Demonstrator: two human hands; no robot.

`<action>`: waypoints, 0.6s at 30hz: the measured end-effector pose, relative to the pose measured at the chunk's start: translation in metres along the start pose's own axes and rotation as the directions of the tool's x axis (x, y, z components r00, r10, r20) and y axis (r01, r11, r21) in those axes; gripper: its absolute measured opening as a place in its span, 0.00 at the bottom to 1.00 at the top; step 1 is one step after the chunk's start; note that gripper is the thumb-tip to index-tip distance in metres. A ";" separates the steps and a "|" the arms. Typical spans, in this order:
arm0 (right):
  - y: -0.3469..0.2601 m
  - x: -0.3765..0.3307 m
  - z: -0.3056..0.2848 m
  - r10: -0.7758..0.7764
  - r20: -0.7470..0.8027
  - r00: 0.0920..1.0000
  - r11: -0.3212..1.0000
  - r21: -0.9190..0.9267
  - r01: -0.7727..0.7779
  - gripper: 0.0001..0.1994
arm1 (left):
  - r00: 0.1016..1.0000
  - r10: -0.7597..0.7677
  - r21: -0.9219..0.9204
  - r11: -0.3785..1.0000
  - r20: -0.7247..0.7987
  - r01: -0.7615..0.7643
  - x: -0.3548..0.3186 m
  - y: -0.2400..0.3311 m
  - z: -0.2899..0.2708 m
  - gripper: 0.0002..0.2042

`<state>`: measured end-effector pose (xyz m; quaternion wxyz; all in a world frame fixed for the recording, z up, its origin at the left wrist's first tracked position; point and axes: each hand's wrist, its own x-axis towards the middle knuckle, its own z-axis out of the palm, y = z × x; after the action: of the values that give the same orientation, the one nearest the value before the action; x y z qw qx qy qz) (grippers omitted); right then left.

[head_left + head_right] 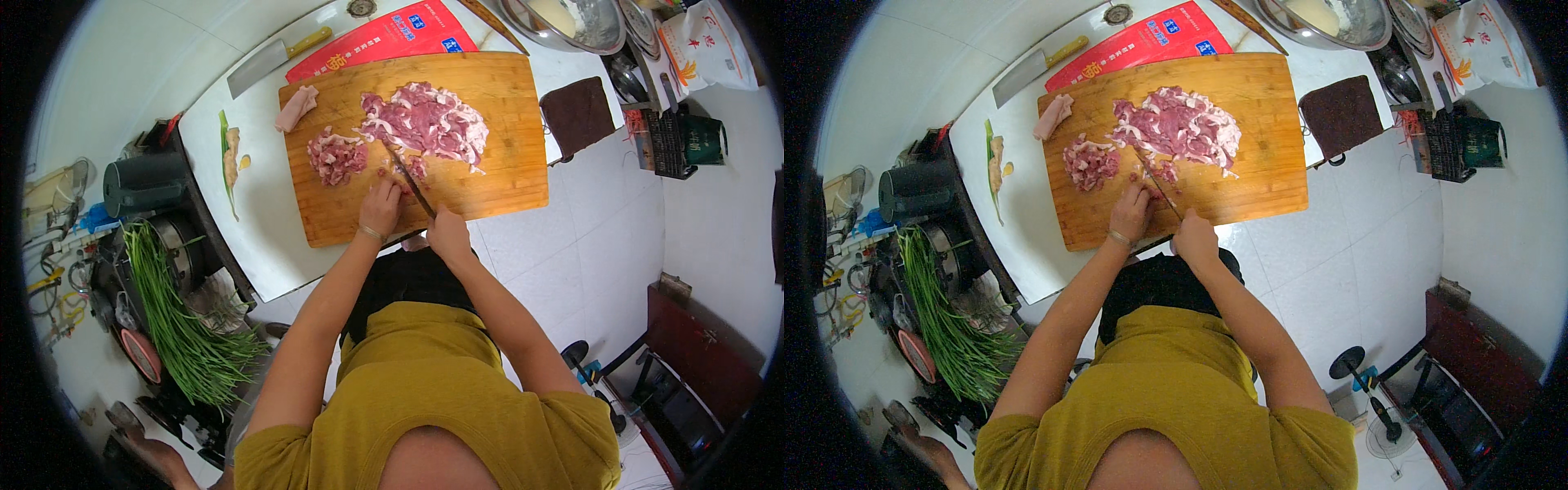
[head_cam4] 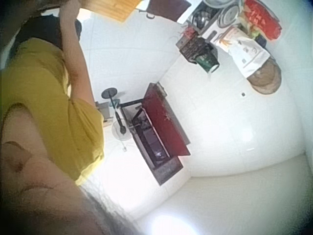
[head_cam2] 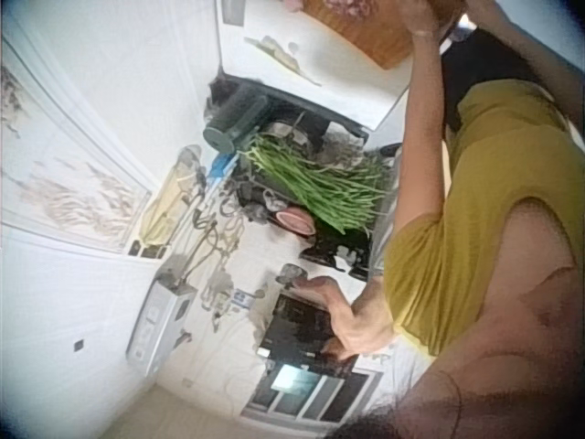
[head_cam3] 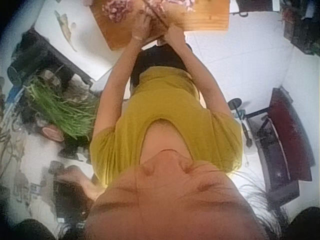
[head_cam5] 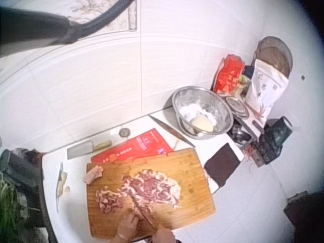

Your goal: The person slices a large piece of raw meat into thin strips on a wooden cutting board using a cleaver. The person holds the meat with the left hand and chops with the right hand, accumulating a pile of sliced meat on the board.

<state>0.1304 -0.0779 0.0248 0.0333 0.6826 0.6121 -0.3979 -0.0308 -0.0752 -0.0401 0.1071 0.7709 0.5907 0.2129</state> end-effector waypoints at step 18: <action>-0.014 0.030 -0.005 -0.072 0.101 0.992 0.983 -0.161 0.088 0.10 | 0.994 0.110 0.046 0.993 0.002 -0.110 0.004 -0.006 0.021 0.07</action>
<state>0.1188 -0.0472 0.0171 0.1027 0.6326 0.6677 -0.3788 -0.0258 -0.0677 -0.0601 0.0773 0.8046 0.5520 0.2050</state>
